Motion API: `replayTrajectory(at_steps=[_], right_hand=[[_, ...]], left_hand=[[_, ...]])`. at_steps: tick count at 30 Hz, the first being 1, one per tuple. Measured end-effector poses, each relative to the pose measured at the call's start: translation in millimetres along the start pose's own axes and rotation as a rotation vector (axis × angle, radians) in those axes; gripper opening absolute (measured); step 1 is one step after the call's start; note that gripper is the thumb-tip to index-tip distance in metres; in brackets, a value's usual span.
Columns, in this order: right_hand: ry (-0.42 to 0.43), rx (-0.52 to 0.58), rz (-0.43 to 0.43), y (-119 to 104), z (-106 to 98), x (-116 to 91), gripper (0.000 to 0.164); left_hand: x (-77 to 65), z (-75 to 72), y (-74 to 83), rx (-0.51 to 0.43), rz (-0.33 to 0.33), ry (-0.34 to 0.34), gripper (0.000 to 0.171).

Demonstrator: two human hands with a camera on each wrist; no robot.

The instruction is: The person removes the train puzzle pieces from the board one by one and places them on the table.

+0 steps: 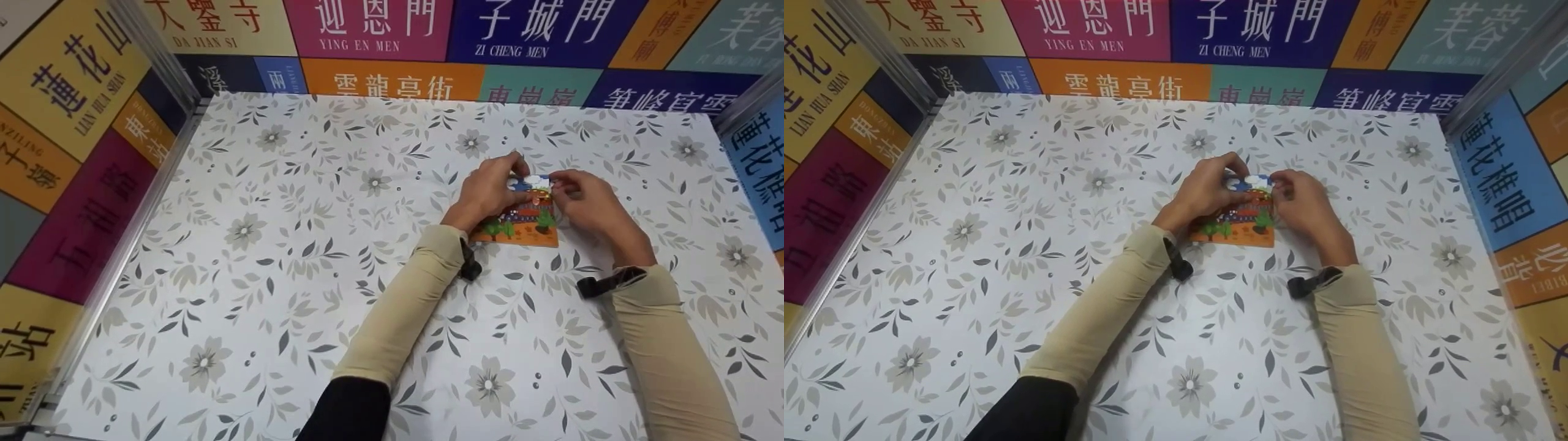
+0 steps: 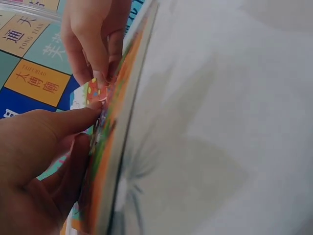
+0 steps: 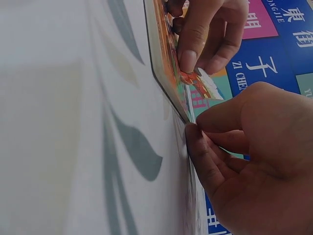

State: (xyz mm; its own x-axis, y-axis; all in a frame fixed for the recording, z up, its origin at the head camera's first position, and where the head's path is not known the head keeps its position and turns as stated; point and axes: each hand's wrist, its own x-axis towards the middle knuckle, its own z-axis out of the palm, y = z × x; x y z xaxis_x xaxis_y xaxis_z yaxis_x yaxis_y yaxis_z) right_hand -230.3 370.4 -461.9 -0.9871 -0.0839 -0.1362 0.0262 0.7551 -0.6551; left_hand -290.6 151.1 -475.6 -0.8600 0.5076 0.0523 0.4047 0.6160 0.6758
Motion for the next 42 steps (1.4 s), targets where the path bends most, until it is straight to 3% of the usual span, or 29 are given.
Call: replayTrajectory(at_steps=[9, 18, 25, 31, 42], right_hand=[[-0.004, 0.005, -0.001, 1.7, -0.3, 1.8, 0.049], [0.008, -0.002, -0.038, 2.5, -0.4, 1.1, 0.057], [0.031, -0.025, -0.105, 3.1, 1.8, -1.0, 0.053], [0.026, -0.051, -0.071, 1.8, 0.6, -0.8, 0.056], [-0.005, -0.040, -0.041, 2.0, -0.7, -2.5, 0.057]], left_hand=[[0.5, -0.5, 1.0, 0.014, 0.035, -0.017, 0.043], [-0.7, -1.1, 7.1, 0.120, 0.043, -0.056, 0.046], [-1.1, 0.0, 13.5, 0.299, 0.122, -0.080, 0.035], [0.6, 1.9, 19.8, 0.483, 0.169, -0.106, 0.029], [0.2, 1.1, 19.0, 0.498, 0.207, -0.141, 0.035]])
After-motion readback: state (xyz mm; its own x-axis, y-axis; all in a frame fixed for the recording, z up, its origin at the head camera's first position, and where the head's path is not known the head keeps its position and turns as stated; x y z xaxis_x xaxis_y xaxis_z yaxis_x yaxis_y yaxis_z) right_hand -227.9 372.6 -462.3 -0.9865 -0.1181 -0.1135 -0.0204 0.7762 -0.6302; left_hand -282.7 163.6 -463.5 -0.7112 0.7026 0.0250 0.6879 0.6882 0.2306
